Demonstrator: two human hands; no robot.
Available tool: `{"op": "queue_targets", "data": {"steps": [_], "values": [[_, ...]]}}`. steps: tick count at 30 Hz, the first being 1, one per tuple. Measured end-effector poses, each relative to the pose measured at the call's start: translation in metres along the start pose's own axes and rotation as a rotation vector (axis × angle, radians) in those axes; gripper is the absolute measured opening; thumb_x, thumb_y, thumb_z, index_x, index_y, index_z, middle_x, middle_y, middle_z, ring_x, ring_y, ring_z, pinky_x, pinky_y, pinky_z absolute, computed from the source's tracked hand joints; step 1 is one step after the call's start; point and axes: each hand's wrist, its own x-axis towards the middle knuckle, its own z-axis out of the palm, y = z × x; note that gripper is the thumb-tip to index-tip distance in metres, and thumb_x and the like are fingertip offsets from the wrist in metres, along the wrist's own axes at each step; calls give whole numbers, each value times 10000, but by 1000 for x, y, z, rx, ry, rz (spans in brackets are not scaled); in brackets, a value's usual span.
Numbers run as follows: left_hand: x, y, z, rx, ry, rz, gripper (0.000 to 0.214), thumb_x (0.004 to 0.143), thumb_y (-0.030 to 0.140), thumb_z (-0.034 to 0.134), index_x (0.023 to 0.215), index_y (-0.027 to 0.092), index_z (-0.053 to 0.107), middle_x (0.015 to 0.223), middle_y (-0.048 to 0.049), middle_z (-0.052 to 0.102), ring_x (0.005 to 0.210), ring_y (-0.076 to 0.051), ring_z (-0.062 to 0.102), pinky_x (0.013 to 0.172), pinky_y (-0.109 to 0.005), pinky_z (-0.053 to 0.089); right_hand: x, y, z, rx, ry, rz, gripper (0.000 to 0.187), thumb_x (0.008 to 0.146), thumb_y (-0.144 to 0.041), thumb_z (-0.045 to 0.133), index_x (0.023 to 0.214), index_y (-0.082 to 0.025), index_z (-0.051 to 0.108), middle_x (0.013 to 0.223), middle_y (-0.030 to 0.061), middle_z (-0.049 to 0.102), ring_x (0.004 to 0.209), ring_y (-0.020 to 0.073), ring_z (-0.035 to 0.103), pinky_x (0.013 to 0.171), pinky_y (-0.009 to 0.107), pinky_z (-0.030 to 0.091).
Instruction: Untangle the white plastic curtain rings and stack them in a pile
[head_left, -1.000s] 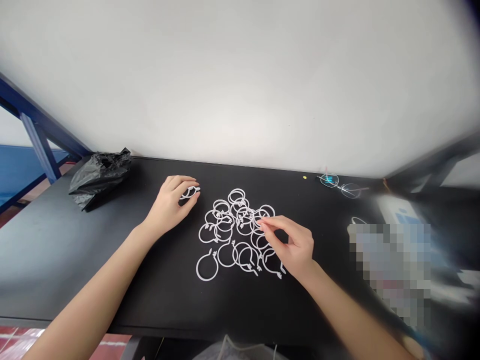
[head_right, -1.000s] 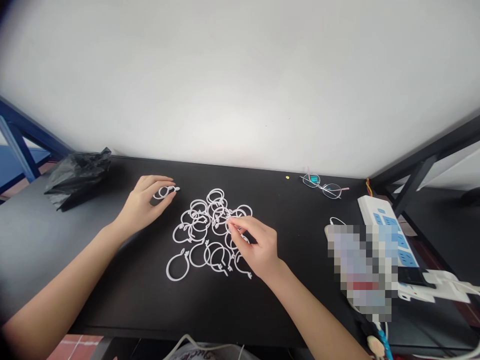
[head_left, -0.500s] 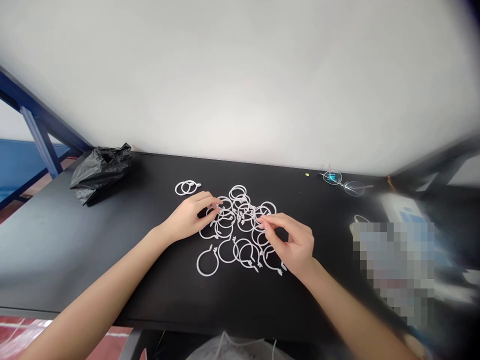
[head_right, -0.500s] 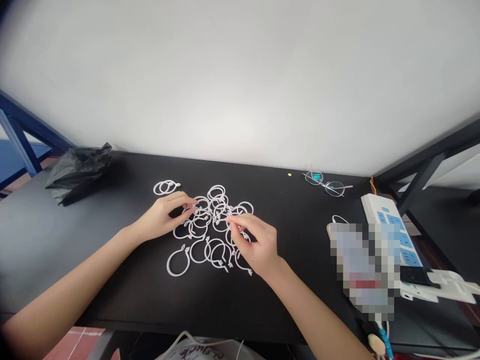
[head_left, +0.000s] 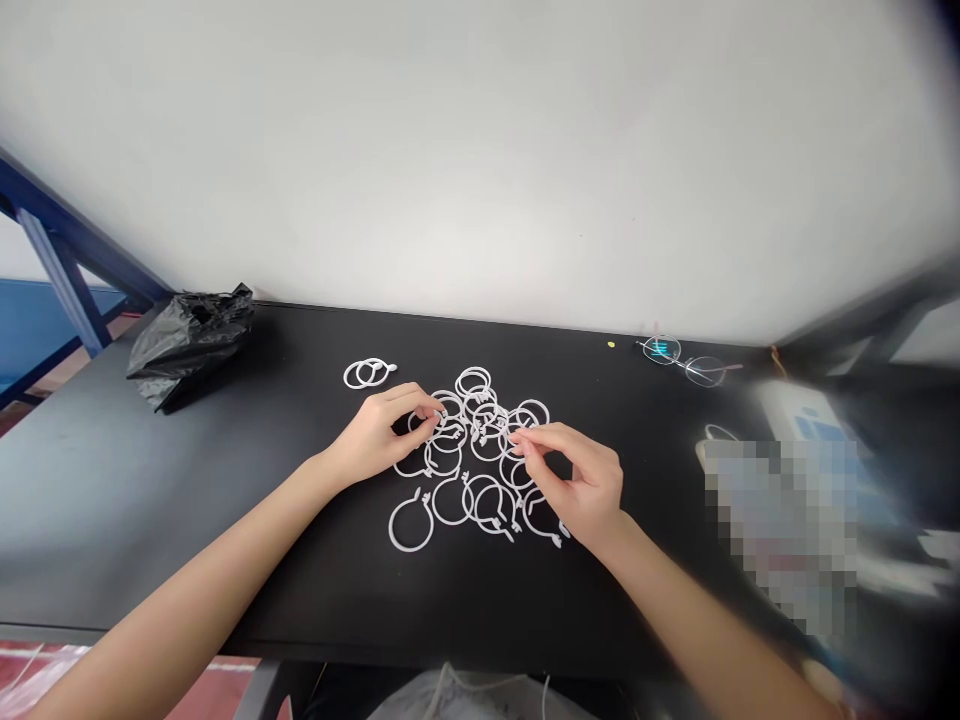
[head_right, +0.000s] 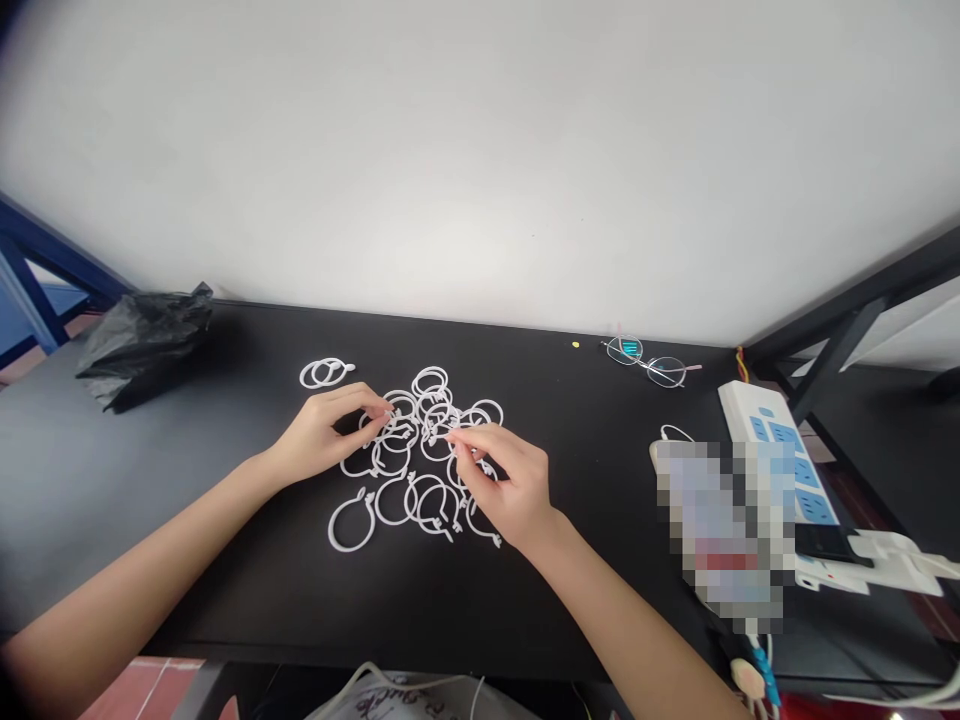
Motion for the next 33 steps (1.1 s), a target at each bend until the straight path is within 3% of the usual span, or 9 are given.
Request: {"op": "queue_targets", "data": {"steps": [5,11,17,22,33], "values": [[0,0,1,-84,88,-71,109,914,242,602,888,171,681,846,-56,697,781,-164,650,749,-291,540,1,0,0,11,8,-15,268,853,-34,592,979,-229,727,813,35,766,674,164,714,585,292,606],[0,0,3,-458,195,-298,137,834,283,727,865,159,679,832,-49,717,789,-172,701,758,-282,574,1,0,0,11,10,-28,283,839,-10,601,977,-222,729,813,36,765,661,162,712,597,296,609],[2,4,-1,-707,142,-404,190,772,285,789,848,154,674,763,-35,722,742,-173,721,686,-261,590,-1,2,0,2,7,-22,261,852,-42,594,974,-230,728,811,33,766,670,167,716,593,300,613],[-1,5,0,-894,38,-433,174,763,240,805,853,173,672,784,-16,724,794,-170,740,751,-256,597,-3,4,1,18,9,-24,289,843,-27,598,1000,-232,729,838,38,769,683,166,717,603,301,612],[-2,14,3,-1019,-45,-444,223,706,128,835,844,163,663,816,-20,726,803,-159,738,712,-231,604,-1,1,2,18,0,-11,266,848,-33,598,980,-223,730,796,38,756,661,165,705,575,295,601]]}}
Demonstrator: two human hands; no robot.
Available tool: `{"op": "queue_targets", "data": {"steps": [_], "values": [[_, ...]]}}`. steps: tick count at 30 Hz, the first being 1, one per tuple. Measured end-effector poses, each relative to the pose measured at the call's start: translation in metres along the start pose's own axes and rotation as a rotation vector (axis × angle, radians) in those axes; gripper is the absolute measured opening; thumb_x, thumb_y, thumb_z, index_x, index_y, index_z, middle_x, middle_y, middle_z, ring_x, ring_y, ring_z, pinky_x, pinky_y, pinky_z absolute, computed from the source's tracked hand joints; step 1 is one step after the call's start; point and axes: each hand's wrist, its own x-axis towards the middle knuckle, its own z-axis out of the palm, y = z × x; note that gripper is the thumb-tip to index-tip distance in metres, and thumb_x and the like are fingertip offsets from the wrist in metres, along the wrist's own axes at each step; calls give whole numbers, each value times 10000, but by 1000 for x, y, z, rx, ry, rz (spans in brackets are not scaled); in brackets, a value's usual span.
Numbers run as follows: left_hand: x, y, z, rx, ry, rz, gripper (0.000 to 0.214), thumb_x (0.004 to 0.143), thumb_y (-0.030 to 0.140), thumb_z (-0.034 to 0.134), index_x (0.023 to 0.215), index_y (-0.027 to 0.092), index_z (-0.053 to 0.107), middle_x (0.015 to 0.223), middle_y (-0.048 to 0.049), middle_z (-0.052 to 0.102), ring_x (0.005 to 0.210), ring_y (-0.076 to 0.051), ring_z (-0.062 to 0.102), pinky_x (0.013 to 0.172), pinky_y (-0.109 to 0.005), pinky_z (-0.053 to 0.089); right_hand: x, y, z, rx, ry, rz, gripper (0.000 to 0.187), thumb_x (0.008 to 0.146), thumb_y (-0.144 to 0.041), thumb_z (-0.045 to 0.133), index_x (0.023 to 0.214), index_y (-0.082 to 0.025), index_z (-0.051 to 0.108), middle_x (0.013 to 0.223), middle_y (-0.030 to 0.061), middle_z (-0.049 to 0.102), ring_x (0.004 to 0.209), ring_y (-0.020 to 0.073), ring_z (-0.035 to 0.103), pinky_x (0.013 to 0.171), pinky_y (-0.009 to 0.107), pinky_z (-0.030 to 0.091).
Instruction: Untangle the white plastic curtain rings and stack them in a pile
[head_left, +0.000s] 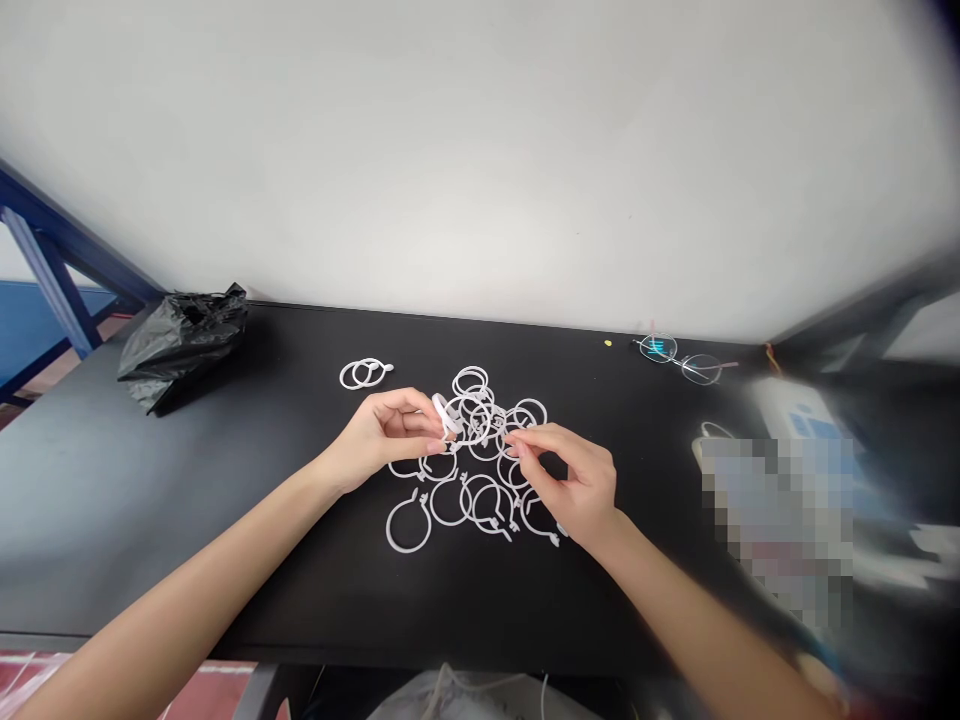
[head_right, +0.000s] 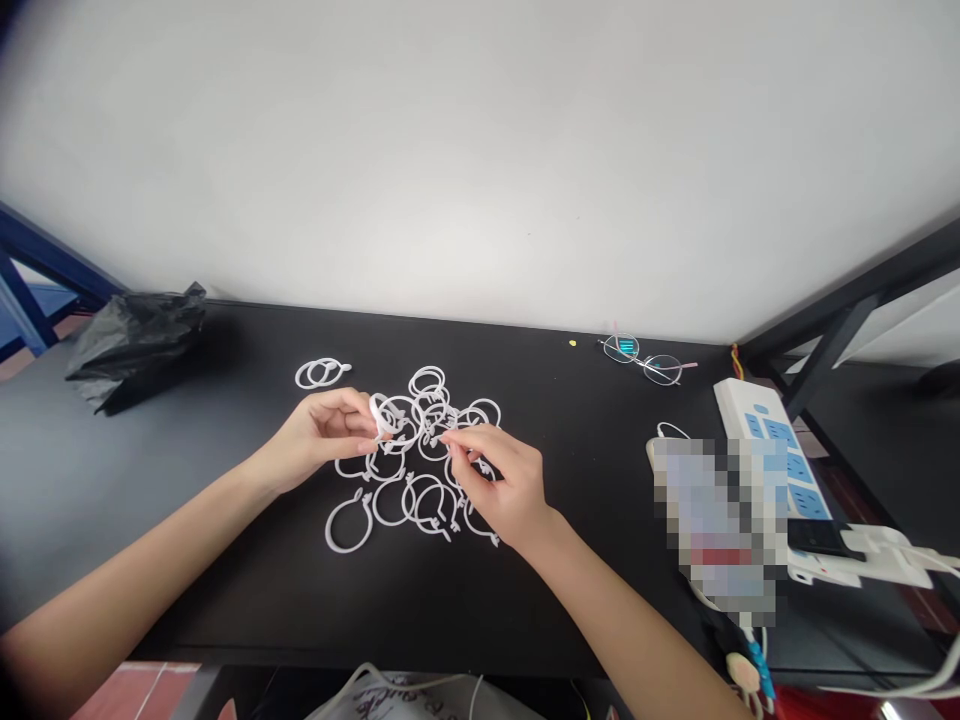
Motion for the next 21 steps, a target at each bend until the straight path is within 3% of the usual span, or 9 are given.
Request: {"op": "queue_targets", "data": {"steps": [5,10,15,21], "values": [[-1,3,4,73,-18,19,195,711,123,825,801,152,655,814,-22,701,796,-160,725,694,-242,605,1,-1,1,-15,-9,28,220,861,-72,604,961,-221,731,793,37,758,638,156,697,581,288,605],[-4,4,15,166,-88,73,166,720,146,817,767,148,658,828,-37,676,773,-160,701,738,-296,619,0,-4,2,91,-135,135,202,871,-210,657,1065,-200,709,887,59,758,656,149,709,559,258,612],[-5,-1,23,189,-199,70,154,740,118,794,826,159,672,858,-32,675,827,-168,703,809,-317,605,-4,-5,3,140,-188,212,87,883,-194,638,904,-197,722,696,10,692,590,120,637,523,221,575],[-4,0,20,228,-160,90,169,748,115,791,853,164,669,876,-23,669,844,-147,684,855,-307,580,-3,-5,2,137,-143,210,72,874,-178,648,831,-191,705,659,4,663,566,117,600,510,229,539]]}}
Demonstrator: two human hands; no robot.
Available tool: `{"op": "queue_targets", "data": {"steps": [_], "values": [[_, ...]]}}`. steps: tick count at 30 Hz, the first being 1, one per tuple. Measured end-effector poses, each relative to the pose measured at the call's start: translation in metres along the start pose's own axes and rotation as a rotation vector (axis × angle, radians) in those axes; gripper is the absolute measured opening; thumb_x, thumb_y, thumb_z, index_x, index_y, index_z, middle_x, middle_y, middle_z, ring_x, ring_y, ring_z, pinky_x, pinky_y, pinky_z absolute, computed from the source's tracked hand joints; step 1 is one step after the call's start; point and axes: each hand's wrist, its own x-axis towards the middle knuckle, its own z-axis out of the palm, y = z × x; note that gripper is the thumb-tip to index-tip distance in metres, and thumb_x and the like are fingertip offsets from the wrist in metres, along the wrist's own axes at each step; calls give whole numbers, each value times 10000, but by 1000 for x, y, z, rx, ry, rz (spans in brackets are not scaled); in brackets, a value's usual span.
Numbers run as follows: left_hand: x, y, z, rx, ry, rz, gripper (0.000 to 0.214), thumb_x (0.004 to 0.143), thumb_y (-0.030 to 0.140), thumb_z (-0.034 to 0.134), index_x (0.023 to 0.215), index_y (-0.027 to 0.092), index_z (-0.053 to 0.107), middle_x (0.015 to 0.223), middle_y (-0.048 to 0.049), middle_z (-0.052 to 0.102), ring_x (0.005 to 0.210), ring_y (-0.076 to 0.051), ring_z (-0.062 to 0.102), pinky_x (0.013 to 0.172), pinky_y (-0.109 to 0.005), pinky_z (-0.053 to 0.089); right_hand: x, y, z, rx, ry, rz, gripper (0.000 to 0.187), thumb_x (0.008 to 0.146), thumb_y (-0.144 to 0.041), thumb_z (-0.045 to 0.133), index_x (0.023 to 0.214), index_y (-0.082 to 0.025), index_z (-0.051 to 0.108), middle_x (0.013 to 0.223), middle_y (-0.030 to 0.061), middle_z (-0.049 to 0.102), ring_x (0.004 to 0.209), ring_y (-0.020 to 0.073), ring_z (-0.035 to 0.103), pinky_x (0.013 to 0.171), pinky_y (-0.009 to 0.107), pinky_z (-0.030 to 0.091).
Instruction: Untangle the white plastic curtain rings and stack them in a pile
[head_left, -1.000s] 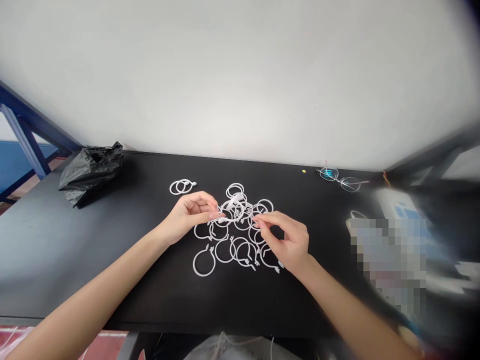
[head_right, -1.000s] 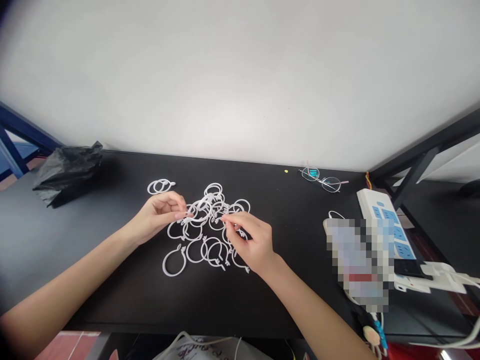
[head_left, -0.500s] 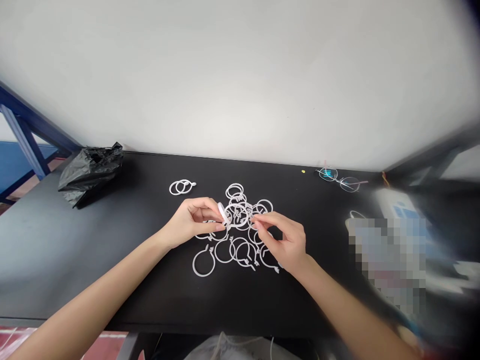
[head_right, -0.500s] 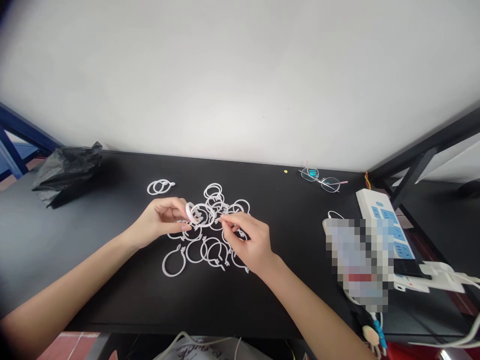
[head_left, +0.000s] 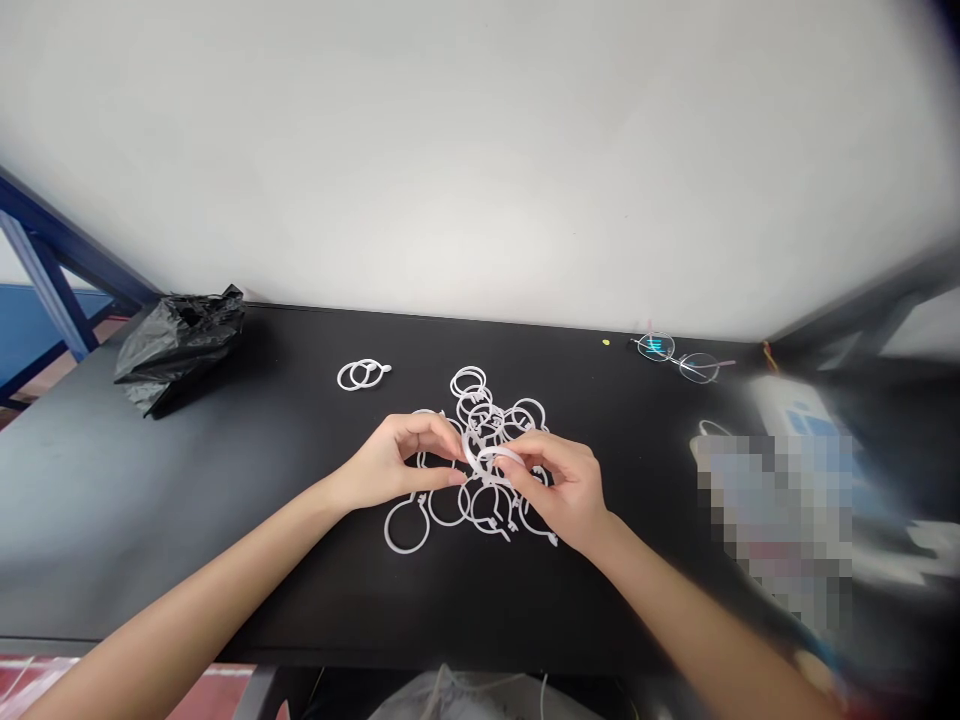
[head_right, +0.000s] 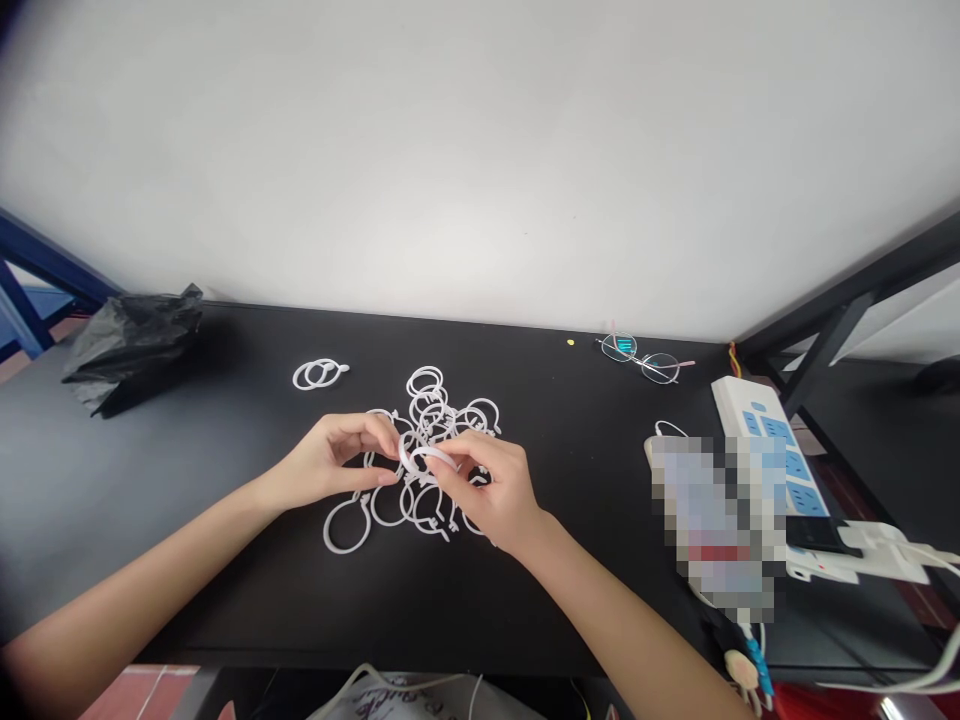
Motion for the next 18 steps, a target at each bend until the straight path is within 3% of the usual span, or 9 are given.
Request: {"op": "queue_targets", "data": {"steps": [7,11,18], "values": [[1,0,-2,49,59,-12,140,775,166,777,815,163,642,740,10,610,687,-107,596,706,-262,539,-1,1,-2,-74,91,-17,77,859,-144,656,856,-201,707,672,-4,674,532,102,544,468,233,465],[0,-1,0,97,72,-12,160,784,201,774,849,162,633,686,28,568,630,-92,541,636,-236,498,-3,4,-1,-59,128,-10,108,856,-123,662,898,-206,717,723,5,703,577,114,598,506,239,505],[-2,3,5,107,25,3,308,870,220,685,1165,166,616,805,-1,627,669,-95,584,667,-244,520,-4,4,0,54,86,17,193,854,-85,660,975,-222,719,796,11,732,659,134,710,606,242,608]]}}
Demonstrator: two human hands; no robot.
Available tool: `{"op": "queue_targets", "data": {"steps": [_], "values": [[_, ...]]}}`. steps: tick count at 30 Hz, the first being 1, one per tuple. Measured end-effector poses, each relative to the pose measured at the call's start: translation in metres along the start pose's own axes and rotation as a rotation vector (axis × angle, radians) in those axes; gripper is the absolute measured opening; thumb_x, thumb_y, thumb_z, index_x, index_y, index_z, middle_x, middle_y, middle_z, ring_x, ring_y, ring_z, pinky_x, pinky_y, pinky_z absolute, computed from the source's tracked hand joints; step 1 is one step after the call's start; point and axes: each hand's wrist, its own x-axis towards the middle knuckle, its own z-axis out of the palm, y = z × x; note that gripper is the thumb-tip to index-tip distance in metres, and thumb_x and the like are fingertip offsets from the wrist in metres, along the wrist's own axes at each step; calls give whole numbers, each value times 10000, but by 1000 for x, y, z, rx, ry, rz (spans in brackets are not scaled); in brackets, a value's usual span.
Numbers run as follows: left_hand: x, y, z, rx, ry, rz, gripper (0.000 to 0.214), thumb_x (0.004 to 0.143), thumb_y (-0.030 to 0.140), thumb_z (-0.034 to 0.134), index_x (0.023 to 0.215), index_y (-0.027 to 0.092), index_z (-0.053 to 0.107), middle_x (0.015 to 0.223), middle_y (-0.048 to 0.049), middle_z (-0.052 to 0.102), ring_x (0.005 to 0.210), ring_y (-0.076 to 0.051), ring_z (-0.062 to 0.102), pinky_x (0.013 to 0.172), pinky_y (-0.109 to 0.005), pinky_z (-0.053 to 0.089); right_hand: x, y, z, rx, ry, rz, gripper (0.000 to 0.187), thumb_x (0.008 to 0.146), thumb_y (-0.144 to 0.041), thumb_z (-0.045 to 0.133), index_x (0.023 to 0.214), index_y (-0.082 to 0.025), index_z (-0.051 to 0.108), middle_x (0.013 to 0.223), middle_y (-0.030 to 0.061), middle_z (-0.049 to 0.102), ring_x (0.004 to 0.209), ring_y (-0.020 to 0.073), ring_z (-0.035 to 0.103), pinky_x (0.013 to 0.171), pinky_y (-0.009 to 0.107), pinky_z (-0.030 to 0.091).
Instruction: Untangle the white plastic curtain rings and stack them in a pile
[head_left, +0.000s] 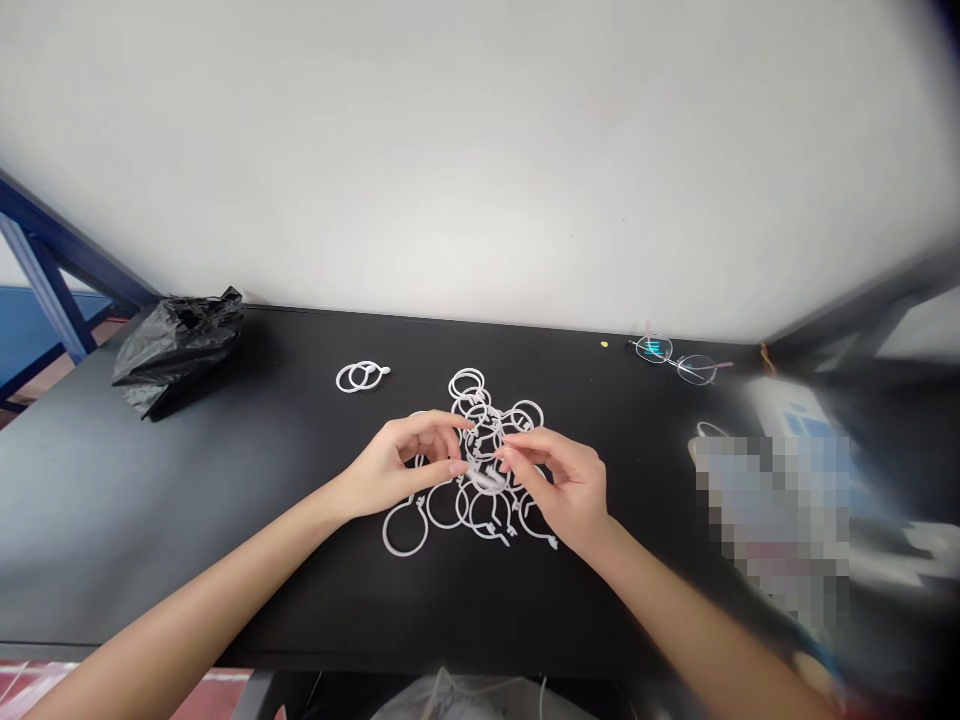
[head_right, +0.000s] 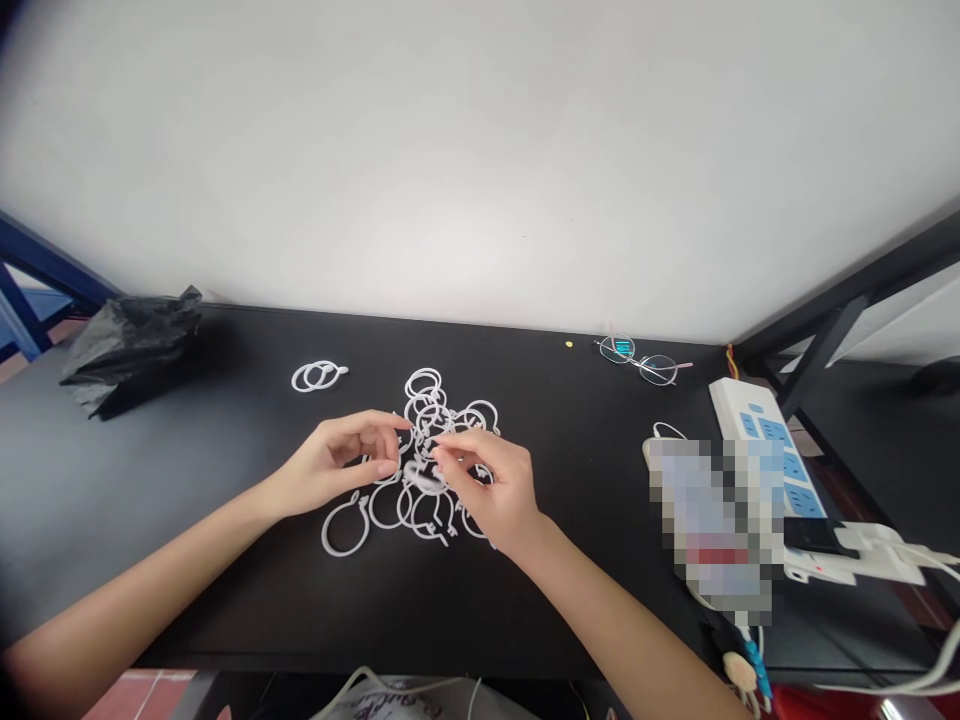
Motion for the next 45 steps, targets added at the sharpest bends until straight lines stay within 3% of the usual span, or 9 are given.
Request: {"op": "queue_targets", "data": {"steps": [4,7,14,20,25,30,36,41,45], "values": [[1,3,10,57,-61,-10,210,875,249,678,1055,142,667,742,0,616,640,-102,576,623,-236,506,-1,0,3,19,-69,-22,198,868,-73,639,973,-221,721,765,9,726,636,129,704,592,236,601],[1,2,17,240,-60,44,167,847,254,711,975,150,684,737,3,599,633,-102,535,604,-231,476,-1,1,6,-17,-82,-65,190,853,-71,658,961,-213,724,753,13,720,637,130,686,588,242,587],[-1,-4,13,528,-39,168,188,873,293,690,1009,164,698,794,-17,577,702,-128,529,636,-246,449,1,2,2,-88,-63,-76,173,863,-77,639,940,-212,715,740,5,707,642,135,668,590,261,577],[-8,1,15,730,-280,270,374,679,469,844,888,185,719,848,-25,561,786,-178,523,775,-330,416,3,2,-4,-99,-32,-79,161,857,-75,650,936,-202,712,760,15,722,637,135,675,588,262,576],[-13,-1,20,885,-300,274,236,749,358,809,846,172,700,918,-49,571,819,-190,505,780,-330,391,4,1,-4,-119,-25,-86,164,855,-72,650,928,-205,712,762,11,724,639,130,669,597,261,570],[-11,-5,18,834,-323,294,93,863,264,705,827,180,691,834,-23,594,754,-159,502,749,-312,373,3,0,-3,-108,-23,-97,177,851,-58,643,927,-201,714,770,16,726,652,131,671,591,255,565],[-10,2,17,615,-258,259,26,869,172,672,858,186,690,761,0,613,716,-130,542,734,-276,426,3,-1,-3,-83,-31,-98,154,842,-68,656,907,-195,715,748,20,723,644,134,666,594,257,562],[-11,3,19,415,2,113,155,819,199,711,785,172,562,652,49,559,572,-83,529,574,-202,447,-2,-13,2,135,-274,33,160,821,-198,728,979,-197,705,726,4,724,524,96,623,494,204,538],[-11,2,22,233,68,51,225,784,161,697,797,186,473,657,54,592,530,-73,554,540,-194,483,-9,-19,8,96,-397,113,204,827,-250,730,1021,-198,692,759,2,711,508,73,579,486,186,516]]}}
